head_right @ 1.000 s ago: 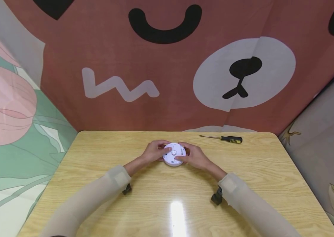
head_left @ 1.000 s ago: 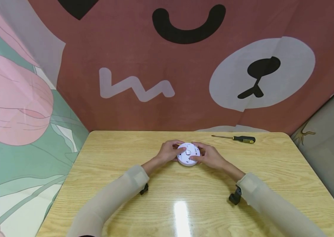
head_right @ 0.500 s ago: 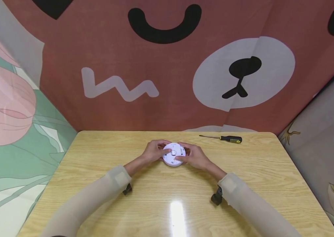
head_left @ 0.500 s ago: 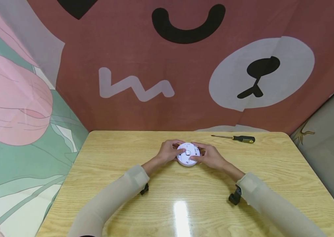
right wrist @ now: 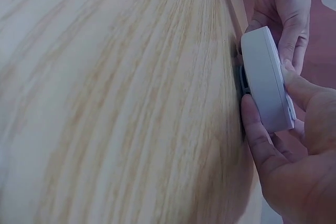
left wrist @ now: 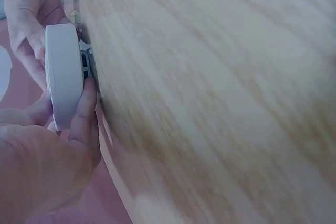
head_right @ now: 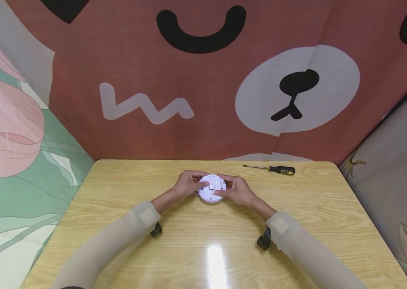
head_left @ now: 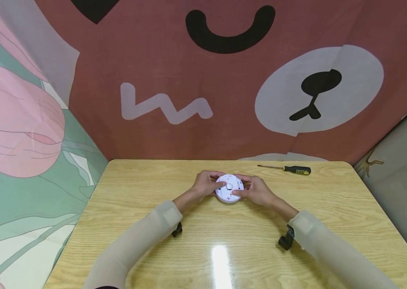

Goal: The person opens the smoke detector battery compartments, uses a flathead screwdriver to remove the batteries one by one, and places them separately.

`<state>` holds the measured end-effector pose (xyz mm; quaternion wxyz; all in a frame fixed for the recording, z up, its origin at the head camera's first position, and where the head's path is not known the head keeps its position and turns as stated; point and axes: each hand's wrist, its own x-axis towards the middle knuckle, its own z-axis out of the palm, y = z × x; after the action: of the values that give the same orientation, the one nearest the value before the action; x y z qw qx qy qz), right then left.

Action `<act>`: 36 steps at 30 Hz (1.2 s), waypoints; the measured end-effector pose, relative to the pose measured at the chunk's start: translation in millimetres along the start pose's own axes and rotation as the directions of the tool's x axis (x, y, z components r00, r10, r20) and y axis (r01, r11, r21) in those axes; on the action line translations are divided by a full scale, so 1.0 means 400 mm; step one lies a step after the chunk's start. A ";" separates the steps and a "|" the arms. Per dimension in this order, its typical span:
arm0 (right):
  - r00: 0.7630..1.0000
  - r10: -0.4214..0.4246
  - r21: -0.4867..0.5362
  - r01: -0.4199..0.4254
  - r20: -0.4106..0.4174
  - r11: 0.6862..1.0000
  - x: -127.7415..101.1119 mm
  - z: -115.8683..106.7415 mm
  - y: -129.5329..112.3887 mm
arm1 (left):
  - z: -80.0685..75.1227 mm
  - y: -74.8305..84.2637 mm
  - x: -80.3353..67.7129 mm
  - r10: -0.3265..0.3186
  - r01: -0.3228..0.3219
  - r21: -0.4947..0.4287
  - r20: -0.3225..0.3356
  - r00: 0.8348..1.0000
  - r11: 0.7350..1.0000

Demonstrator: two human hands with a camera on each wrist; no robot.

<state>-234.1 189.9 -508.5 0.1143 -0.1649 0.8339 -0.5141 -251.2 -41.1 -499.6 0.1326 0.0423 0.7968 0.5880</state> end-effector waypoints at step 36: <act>0.994 0.075 0.103 -0.083 0.074 0.991 0.012 -0.014 -0.002 | -0.010 -0.017 0.005 -0.017 0.022 -0.069 0.077 0.997 0.997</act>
<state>-240.6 192.4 -505.5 0.1722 -0.1433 0.8067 -0.5468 -253.8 -46.4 -505.4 0.1700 0.0524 0.7704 0.6122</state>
